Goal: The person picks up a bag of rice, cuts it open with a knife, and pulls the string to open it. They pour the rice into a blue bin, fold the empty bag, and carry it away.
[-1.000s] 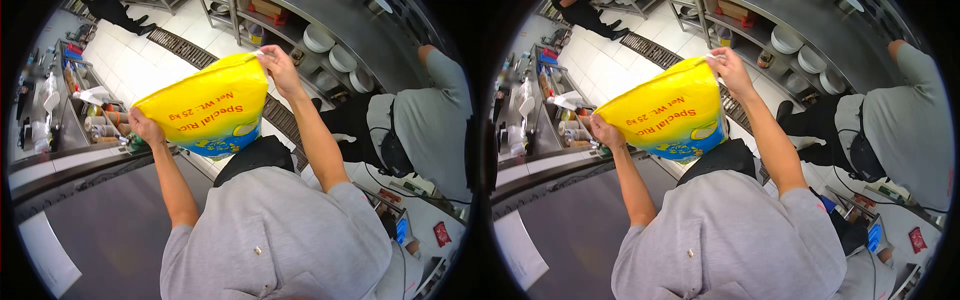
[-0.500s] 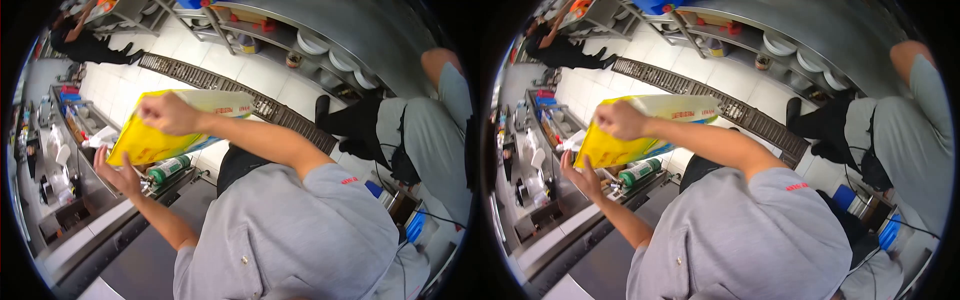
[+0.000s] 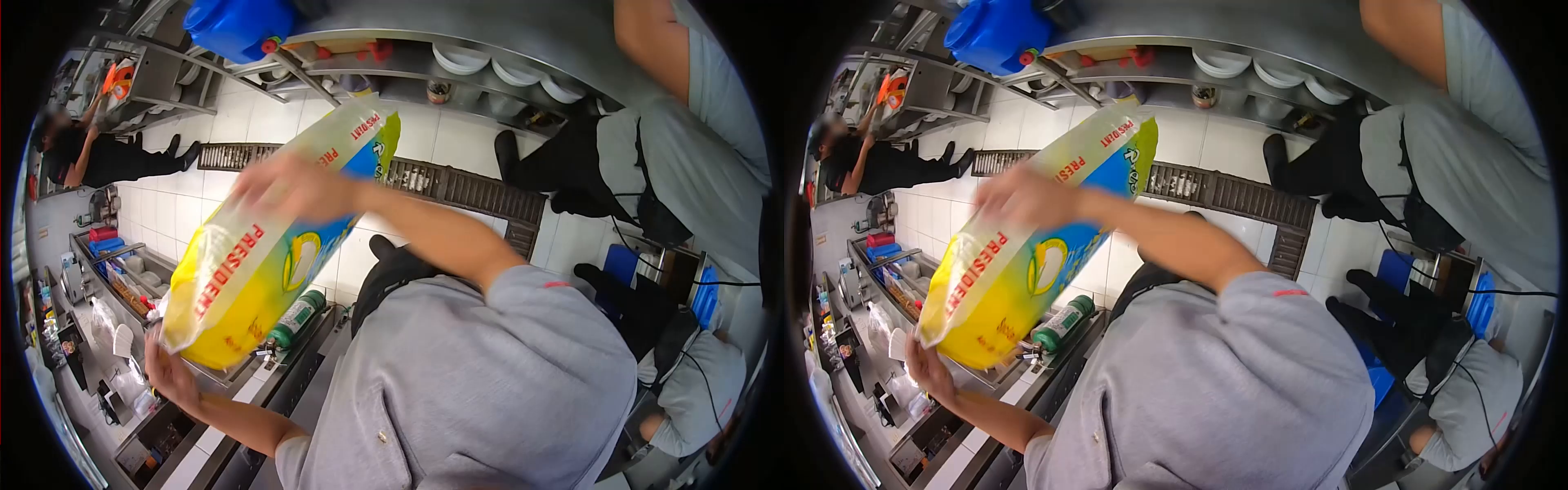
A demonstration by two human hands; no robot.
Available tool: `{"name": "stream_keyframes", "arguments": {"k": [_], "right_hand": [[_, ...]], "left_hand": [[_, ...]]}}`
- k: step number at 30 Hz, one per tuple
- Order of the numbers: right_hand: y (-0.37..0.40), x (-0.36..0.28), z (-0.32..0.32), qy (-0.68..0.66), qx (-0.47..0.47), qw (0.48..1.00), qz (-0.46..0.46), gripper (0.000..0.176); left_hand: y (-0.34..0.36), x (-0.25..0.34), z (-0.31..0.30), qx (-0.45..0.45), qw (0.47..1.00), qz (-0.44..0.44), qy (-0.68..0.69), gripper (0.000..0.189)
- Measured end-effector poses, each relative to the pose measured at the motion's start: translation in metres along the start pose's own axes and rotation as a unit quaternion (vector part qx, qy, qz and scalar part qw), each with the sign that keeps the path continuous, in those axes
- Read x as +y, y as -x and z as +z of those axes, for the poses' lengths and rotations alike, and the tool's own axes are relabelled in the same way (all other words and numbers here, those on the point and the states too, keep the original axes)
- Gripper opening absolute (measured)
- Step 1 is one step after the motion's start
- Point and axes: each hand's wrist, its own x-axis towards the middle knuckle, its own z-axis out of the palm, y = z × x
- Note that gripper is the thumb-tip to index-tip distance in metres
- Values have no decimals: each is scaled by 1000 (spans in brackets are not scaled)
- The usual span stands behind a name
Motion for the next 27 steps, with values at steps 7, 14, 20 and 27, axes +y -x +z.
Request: {"name": "stream_keyframes", "arguments": {"k": [7, 14, 20, 27], "right_hand": [[75, 199, -164, 186, 223, 878, 380, 31], [109, 220, -104, -449, 102, 779, 426, 26], [114, 229, -121, -270, 117, 849, 438, 5], [151, 247, -148, -197, 155, 830, 499, 7]], "left_hand": [[51, -13, -93, 278, 956, 31, 88, 24], [107, -38, -169, 354, 931, -38, 84, 29], [102, -29, -139, 375, 920, -69, 94, 19], [78, -82, -103, 297, 938, -89, 156, 19]]}}
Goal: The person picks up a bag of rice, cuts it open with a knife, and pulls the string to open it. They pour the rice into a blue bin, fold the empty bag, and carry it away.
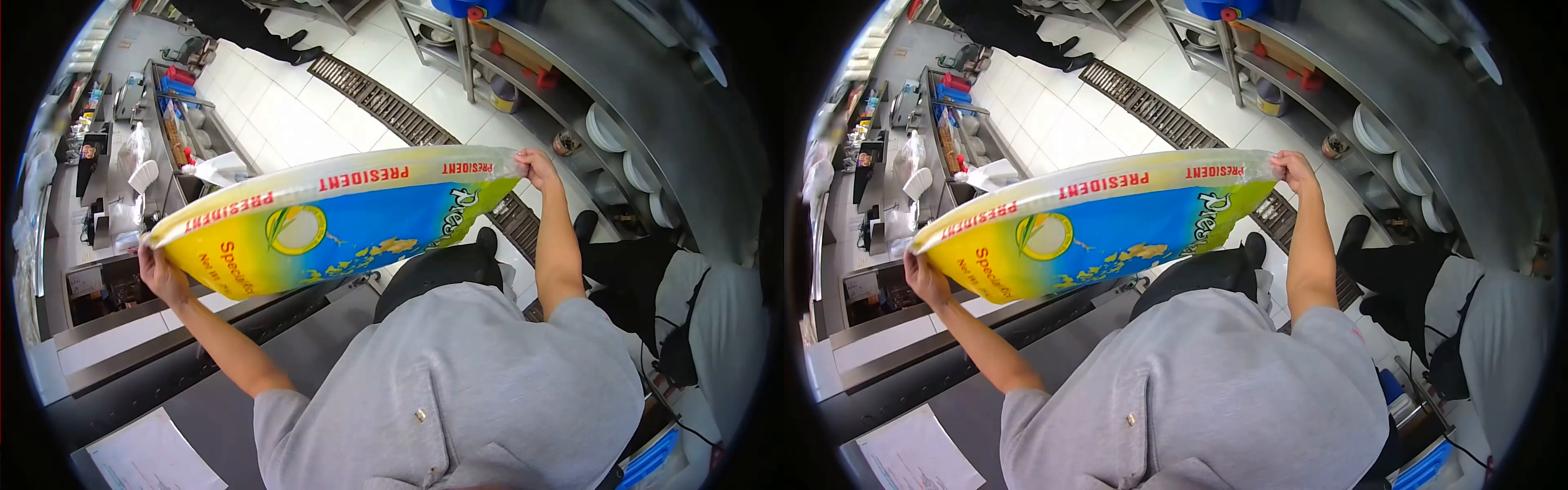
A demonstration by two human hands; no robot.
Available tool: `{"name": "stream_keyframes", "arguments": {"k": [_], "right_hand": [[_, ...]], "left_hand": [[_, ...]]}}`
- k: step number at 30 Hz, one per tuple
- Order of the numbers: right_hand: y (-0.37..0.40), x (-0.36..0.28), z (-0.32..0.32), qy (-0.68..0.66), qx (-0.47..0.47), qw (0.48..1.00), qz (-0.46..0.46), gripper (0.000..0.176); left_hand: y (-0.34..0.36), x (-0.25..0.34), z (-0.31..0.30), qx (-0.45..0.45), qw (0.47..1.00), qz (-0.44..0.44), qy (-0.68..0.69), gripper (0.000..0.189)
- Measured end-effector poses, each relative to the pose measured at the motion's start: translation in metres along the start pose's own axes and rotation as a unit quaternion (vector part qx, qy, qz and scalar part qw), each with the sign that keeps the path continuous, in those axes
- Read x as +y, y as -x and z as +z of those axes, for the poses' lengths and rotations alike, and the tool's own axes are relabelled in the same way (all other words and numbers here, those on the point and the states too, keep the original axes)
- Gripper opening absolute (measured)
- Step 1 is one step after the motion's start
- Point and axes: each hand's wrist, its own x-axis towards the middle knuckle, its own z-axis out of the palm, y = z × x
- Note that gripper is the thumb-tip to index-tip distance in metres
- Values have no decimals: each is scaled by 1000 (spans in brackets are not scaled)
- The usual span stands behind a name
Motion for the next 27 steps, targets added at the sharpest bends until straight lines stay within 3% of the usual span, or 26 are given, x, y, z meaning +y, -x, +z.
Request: {"name": "stream_keyframes", "arguments": {"k": [2, 4, 5, 7, 9, 11, 13, 14, 15, 16, 17, 18, 20, 21, 22, 24, 27], "right_hand": [[8, -1, -1, 28, 18, 999, 16, 8], [16, -7, 3, 283, 165, 943, 62, 15], [2, 9, -5, 422, 231, 875, -62, 32], [18, -35, 61, 438, 204, 854, -195, 47], [63, -100, 166, 393, 36, 863, -316, 62], [96, -142, 250, 392, -108, 784, -468, 61], [124, -171, 319, 369, -108, 695, -608, 52], [127, -182, 326, 374, -115, 692, -606, 52], [123, -192, 333, 389, -160, 715, -559, 46], [121, -199, 339, 402, -204, 732, -510, 40], [123, -205, 335, 376, -166, 766, -494, 29], [126, -214, 324, 350, -128, 797, -476, 19], [121, -225, 290, 163, -164, 872, -432, 17], [124, -230, 278, 124, -170, 879, -429, 18], [128, -235, 266, 84, -173, 884, -427, 18], [130, -243, 245, 46, -179, 883, -431, 23], [130, -251, 213, 24, -172, 884, -434, 30]], "left_hand": [[-6, -3, 24, -12, 1000, 3, 9, 20], [-13, -7, 46, -24, 999, -14, 20, 21], [-14, -2, 64, -38, 999, -14, 8, 21], [-14, 16, 111, -66, 997, -2, -25, 22], [-14, 27, 160, -115, 992, 16, -58, 22], [-15, 37, 207, -183, 978, 54, -86, 22], [-16, 49, 248, -250, 954, 131, -105, 24], [-15, 57, 261, -280, 936, 179, -113, 25], [-13, 65, 265, -272, 940, 175, -111, 25], [-14, 72, 266, -264, 928, 229, -129, 25], [-18, 75, 262, -255, 913, 284, -148, 26], [-24, 72, 247, -186, 915, 331, -136, 38], [-31, 32, 204, -54, 957, 277, -66, 67], [-28, 5, 191, -69, 976, 198, 54, 93], [-23, -23, 192, -70, 986, 143, 57, 98], [-12, -60, 214, -194, 968, 74, 138, 101], [-16, -76, 267, -196, 953, 20, 230, 96]]}}
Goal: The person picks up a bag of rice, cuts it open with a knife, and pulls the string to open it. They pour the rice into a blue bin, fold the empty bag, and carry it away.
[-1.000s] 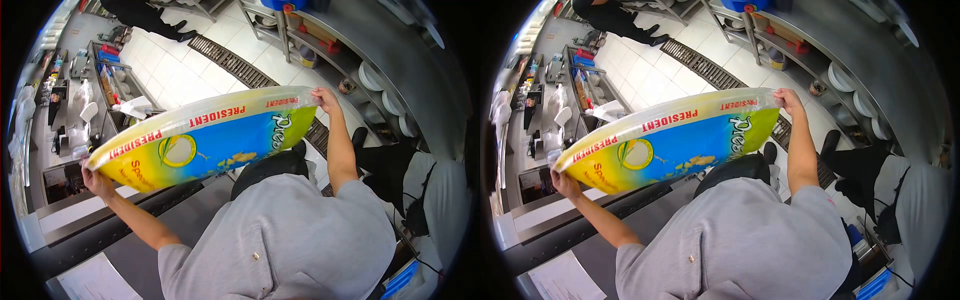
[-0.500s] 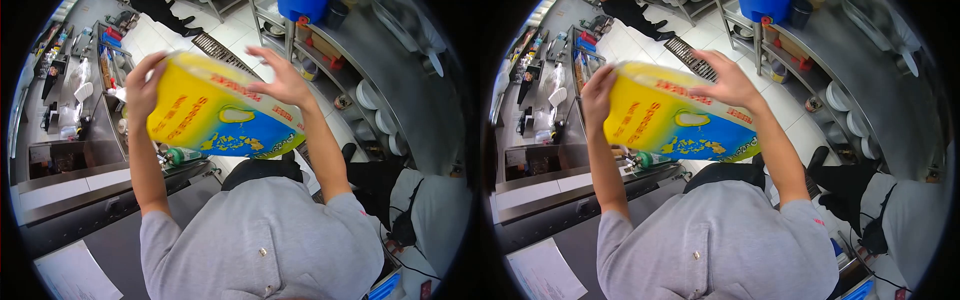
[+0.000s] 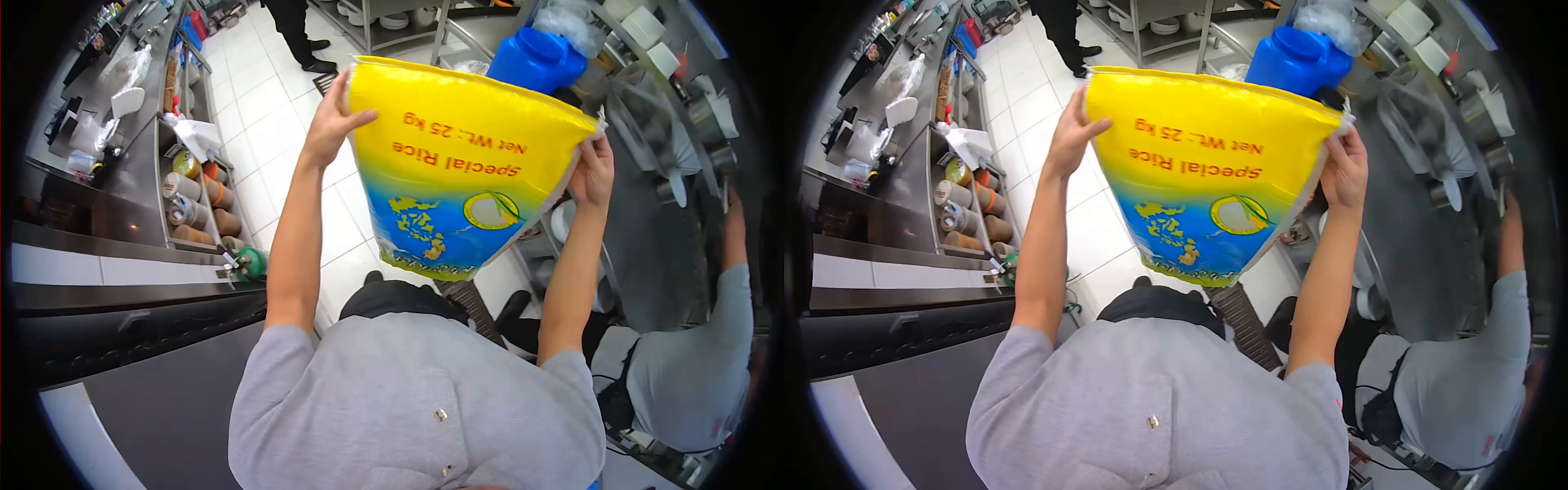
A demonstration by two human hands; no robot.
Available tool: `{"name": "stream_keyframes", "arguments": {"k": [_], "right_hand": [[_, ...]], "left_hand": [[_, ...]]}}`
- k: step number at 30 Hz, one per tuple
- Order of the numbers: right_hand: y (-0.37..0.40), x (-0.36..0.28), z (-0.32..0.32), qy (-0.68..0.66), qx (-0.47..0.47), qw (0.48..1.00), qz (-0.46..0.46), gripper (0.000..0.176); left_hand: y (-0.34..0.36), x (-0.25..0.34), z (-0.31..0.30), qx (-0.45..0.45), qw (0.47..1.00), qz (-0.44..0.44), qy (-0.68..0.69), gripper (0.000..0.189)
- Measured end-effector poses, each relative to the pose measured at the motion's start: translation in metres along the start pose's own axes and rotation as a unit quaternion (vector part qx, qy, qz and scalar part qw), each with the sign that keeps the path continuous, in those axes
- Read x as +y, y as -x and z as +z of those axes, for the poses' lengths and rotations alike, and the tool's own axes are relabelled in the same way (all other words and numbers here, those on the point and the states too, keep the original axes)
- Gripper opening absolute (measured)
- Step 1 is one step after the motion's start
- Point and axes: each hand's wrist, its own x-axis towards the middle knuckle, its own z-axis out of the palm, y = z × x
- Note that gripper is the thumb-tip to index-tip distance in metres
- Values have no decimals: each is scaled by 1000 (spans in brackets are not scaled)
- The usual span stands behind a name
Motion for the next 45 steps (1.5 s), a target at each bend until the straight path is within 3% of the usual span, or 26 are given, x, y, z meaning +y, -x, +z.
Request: {"name": "stream_keyframes", "arguments": {"k": [2, 3, 5, 6, 7, 9, 11, 13, 16, 17, 18, 21, 23, 24, 25, 27, 28, 29, 30, 31, 33, 34, 39, 41, 43, 45], "right_hand": [[5, -12, -26, 13, -11, 1000, -2, 33], [9, -20, -37, 29, 24, 999, 11, 30], [14, -43, -52, 53, 68, 996, 22, 26], [14, -58, -59, 290, 169, 941, -47, 28], [13, -73, -57, 506, 255, 816, -115, 29], [11, -94, 36, 748, 177, 566, -299, 31], [0, -90, 111, 767, -93, 556, -307, 29], [-12, -66, 128, 710, -226, 637, -198, 21], [-30, -71, 116, 703, -268, 655, -75, 16], [-25, -74, 117, 678, -252, 685, -81, 10], [-21, -80, 110, 669, -226, 704, -72, 10], [3, -101, 93, 625, -138, 762, -100, 11], [23, -122, 58, 632, -50, 756, -160, 18], [32, -132, 37, 605, -12, 774, -187, 18], [34, -153, 12, 677, -12, 701, -225, 18], [22, -216, -10, 836, -129, 468, -255, 24], [20, -220, -6, 834, -110, 509, -184, 28], [18, -218, -2, 825, -87, 547, -110, 31], [17, -211, 0, 825, -89, 548, -106, 31], [16, -202, 6, 836, -87, 522, -148, 28], [16, -193, 8, 849, -87, 488, -184, 26], [17, -184, 0, 809, -64, 559, -172, 25], [33, -143, -41, 532, 75, 836, -109, 20], [33, -126, -24, 541, 110, 826, -119, 17], [34, -114, -14, 525, 115, 834, -126, 17], [38, -106, -14, 490, 132, 849, -146, 16]], "left_hand": [[-13, -9, 16, -77, 969, -120, 201, 75], [-16, -12, 26, -78, 967, -117, 212, 75], [-20, -10, 51, -127, 956, -175, 199, 44], [-17, -5, 65, -123, 957, -164, 206, 27], [-17, -1, 79, -130, 954, -163, 215, 27], [-15, 3, 108, -91, 986, -54, 129, 24], [-17, 10, 130, -106, 989, -10, 107, 26], [-17, 20, 142, -123, 992, 32, 22, 28], [-13, 21, 120, -128, 988, 92, 1, 30], [-9, 18, 101, -115, 987, 114, 10, 30], [-2, -5, 73, -92, 991, 41, 92, 29], [54, -97, -31, 99, 983, -124, -96, 27], [122, -174, -85, 168, 877, -407, -191, 61], [156, -206, -96, 137, 823, -521, -180, 71], [185, -221, -100, 101, 755, -627, -161, 80], [202, -179, -82, 89, 727, -681, 2, 80], [214, -181, -82, 93, 726, -682, 7, 80], [227, -186, -87, 99, 741, -626, 220, 71], [242, -191, -92, 99, 720, -543, 420, 63], [250, -181, -92, 98, 716, -548, 422, 63], [256, -157, -91, 132, 824, -378, 400, 39], [258, -157, -93, 139, 817, -381, 410, 25], [270, -156, -118, 134, 840, -347, 395, 20], [270, -158, -122, 175, 857, -304, 377, 21], [268, -156, -122, 208, 843, -314, 385, 20], [282, -175, -127, 263, 846, -370, 280, 18]]}}
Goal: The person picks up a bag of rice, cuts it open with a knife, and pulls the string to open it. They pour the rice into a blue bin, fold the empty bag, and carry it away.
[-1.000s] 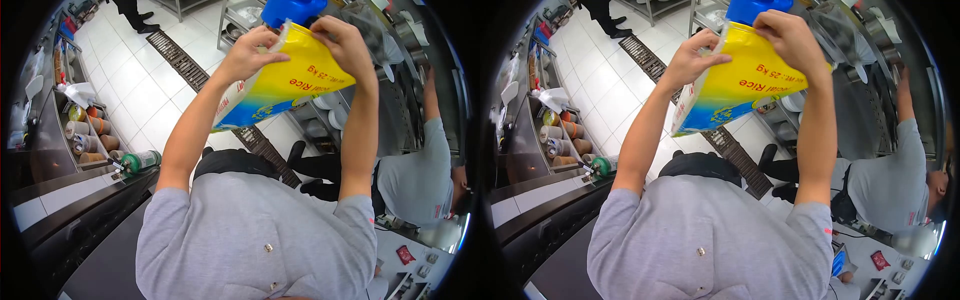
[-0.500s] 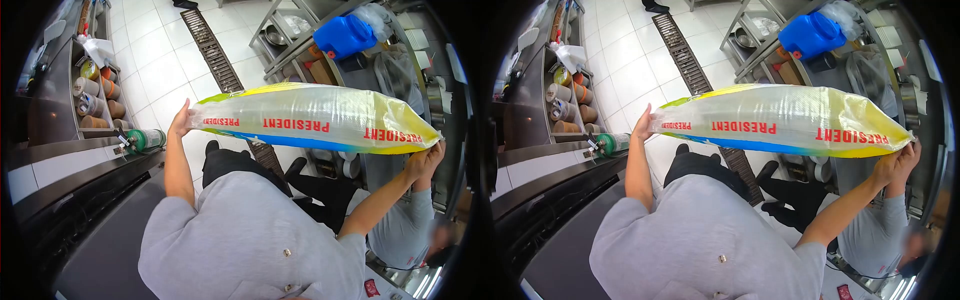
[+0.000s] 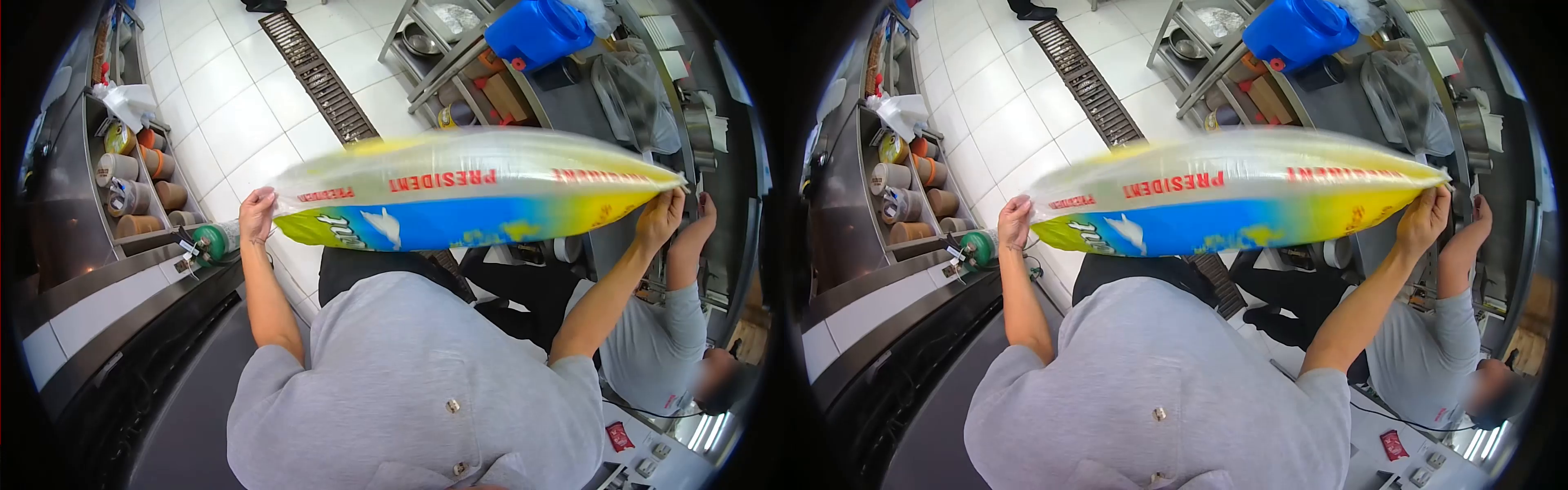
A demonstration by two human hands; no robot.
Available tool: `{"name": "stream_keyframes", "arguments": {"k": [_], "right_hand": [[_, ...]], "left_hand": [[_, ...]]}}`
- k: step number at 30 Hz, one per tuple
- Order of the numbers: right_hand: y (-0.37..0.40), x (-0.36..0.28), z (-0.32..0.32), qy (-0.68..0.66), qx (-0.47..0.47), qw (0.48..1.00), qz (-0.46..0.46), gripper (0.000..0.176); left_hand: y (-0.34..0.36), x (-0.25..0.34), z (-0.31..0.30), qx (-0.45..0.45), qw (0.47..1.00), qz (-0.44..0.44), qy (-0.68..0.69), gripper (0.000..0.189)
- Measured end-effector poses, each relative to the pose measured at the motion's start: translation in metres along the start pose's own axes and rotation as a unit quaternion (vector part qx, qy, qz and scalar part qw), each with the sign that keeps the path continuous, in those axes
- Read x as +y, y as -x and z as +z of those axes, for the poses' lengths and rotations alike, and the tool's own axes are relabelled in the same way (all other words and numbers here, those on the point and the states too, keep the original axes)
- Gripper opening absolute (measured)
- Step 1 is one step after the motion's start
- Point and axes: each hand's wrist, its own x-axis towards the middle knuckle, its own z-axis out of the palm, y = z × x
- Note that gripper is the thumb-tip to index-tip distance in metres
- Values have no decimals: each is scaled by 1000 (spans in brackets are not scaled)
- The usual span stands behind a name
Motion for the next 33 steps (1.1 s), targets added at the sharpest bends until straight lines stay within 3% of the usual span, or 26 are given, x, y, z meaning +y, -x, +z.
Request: {"name": "stream_keyframes", "arguments": {"k": [3, 6, 8, 9, 10, 11, 12, 14, 15, 16, 18, 19, 21, 22, 23, 25, 26, 28, 29, 31, 32, 33], "right_hand": [[13, 23, 15, 32, 10, 999, 2, 15], [19, 15, 30, 1, 10, 1000, 0, 16], [24, 9, 45, 68, 12, 997, 20, 14], [26, 5, 52, 86, -17, 996, 25, 14], [25, 0, 59, 107, -43, 993, 26, 14], [24, -8, 67, 122, -57, 991, 20, 13], [24, -16, 77, 138, -71, 988, 18, 13], [23, -25, 95, 131, -114, 985, 12, 12], [22, -32, 106, 135, -136, 982, -5, 11], [20, -39, 119, 137, -159, 977, -21, 11], [14, -45, 140, 169, -181, 964, -93, 10], [11, -51, 149, 177, -183, 957, -139, 9], [0, -58, 159, 206, -187, 938, -208, 10], [-6, -61, 159, 227, -188, 927, -233, 12], [-16, -73, 161, 240, -170, 928, -227, 12], [-33, -96, 152, 204, 33, 888, -412, 15], [-32, -99, 133, 220, 47, 886, -405, 15], [-21, -104, 94, 101, 172, 945, -258, 41], [-11, -83, 76, 109, 185, 942, -257, 41], [24, 2, 57, -26, 54, 996, -58, 45], [47, 30, 72, -147, -20, 986, 75, 70], [68, 85, 93, -139, -151, 974, 96, 75]], "left_hand": [[-14, -26, -6, 74, 996, -38, 21, 17], [-20, -46, -21, 97, 990, -86, -53, 17], [-26, -65, -35, 86, 991, -91, -39, 21], [-31, -72, -39, 153, 959, -96, -217, 24], [-39, -77, -31, 210, 895, -88, -385, 28], [-29, -62, 1, 267, 768, -27, -582, 35], [-24, -46, 34, 269, 715, 49, -643, 36], [-26, -27, 103, 101, 835, 206, -500, 42], [-9, -9, 164, 11, 889, 212, -406, 49], [14, 15, 220, -129, 868, 294, -379, 58], [45, 48, 305, -260, 791, 402, -381, 63], [35, 48, 317, -275, 786, 402, -381, 63], [17, 45, 342, -393, 789, 289, -373, 50], [1, 41, 340, -396, 797, 232, -392, 29], [18, 58, 353, -395, 848, 178, -306, 14], [11, 81, 353, -391, 835, 216, -322, 9], [-12, 88, 340, -369, 846, 232, -307, 8], [-9, 132, 346, -399, 867, 225, -193, 17], [-23, 151, 337, -398, 876, 218, -166, 19], [-55, 195, 318, -407, 882, 210, -111, 26], [-67, 211, 310, -417, 882, 199, -89, 30], [-67, 223, 306, -427, 876, 201, -100, 30]]}}
